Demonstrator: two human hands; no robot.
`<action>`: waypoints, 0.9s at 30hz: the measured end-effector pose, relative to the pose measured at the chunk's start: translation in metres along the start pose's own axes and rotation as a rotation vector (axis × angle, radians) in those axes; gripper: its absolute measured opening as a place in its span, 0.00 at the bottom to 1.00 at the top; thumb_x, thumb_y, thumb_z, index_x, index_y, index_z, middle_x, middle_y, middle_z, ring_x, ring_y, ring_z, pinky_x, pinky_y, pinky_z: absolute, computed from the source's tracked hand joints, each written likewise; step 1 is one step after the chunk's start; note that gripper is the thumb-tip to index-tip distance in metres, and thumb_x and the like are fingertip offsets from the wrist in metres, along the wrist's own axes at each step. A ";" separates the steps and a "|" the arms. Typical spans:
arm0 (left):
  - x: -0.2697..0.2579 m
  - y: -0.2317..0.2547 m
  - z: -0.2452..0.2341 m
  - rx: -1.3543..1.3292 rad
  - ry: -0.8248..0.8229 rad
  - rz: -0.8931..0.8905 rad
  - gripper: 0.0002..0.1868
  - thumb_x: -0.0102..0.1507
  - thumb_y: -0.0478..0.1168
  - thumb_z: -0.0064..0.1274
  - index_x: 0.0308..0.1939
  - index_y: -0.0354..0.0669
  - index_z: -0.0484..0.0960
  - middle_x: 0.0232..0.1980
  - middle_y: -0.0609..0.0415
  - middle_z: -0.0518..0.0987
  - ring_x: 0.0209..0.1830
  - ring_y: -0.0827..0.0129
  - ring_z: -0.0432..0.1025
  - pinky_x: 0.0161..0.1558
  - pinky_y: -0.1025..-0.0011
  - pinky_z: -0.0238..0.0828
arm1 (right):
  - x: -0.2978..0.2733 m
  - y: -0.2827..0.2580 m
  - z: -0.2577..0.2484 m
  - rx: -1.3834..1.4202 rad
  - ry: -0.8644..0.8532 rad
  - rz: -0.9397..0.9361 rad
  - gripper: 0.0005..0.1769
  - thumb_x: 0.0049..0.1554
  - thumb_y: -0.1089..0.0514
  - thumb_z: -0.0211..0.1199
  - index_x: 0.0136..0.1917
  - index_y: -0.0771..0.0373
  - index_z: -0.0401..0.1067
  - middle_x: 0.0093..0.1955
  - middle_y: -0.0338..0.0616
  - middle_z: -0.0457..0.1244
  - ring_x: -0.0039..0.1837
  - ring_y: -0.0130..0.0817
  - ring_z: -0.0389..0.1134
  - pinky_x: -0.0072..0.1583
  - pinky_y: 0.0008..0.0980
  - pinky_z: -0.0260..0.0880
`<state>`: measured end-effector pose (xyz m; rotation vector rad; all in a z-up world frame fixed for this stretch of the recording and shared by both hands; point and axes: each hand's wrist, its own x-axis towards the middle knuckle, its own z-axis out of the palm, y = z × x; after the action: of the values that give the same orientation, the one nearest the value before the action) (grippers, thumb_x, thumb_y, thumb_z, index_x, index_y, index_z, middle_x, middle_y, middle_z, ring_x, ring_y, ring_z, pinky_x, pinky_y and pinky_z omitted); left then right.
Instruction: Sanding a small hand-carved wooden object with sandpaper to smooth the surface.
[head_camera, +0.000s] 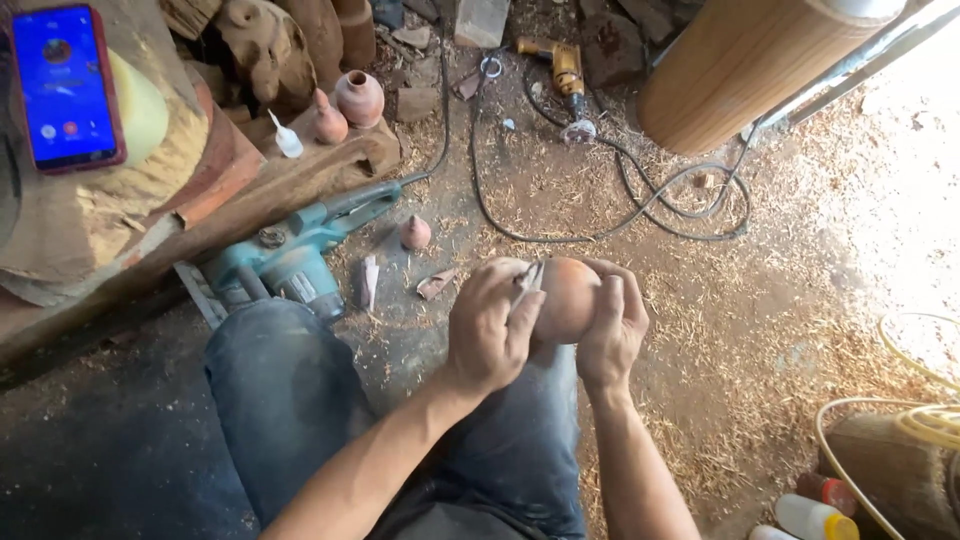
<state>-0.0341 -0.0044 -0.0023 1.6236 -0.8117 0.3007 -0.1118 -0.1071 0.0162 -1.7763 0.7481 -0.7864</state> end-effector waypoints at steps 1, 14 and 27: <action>-0.006 -0.008 0.004 0.010 0.028 0.033 0.12 0.71 0.40 0.48 0.47 0.34 0.80 0.44 0.43 0.81 0.46 0.47 0.76 0.49 0.57 0.72 | 0.001 -0.002 0.003 -0.021 -0.003 -0.044 0.25 0.65 0.42 0.44 0.57 0.54 0.77 0.56 0.47 0.69 0.59 0.38 0.69 0.58 0.41 0.70; 0.047 0.019 -0.012 0.059 -0.196 -0.303 0.22 0.68 0.51 0.45 0.30 0.37 0.76 0.31 0.36 0.80 0.37 0.36 0.77 0.36 0.44 0.70 | 0.022 0.032 -0.002 -0.013 -0.121 -0.221 0.24 0.62 0.46 0.47 0.55 0.58 0.79 0.53 0.51 0.71 0.57 0.43 0.72 0.57 0.43 0.71; 0.053 -0.002 -0.014 0.081 -0.342 -0.612 0.21 0.60 0.58 0.50 0.24 0.47 0.78 0.22 0.47 0.77 0.29 0.47 0.78 0.31 0.57 0.70 | 0.032 0.034 0.015 0.168 -0.123 -0.696 0.17 0.62 0.61 0.44 0.58 0.73 0.67 0.55 0.59 0.64 0.63 0.52 0.65 0.61 0.43 0.70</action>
<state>0.0092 -0.0087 0.0320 1.9406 -0.5158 -0.3919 -0.0850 -0.1343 -0.0145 -1.9164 -0.0449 -1.1367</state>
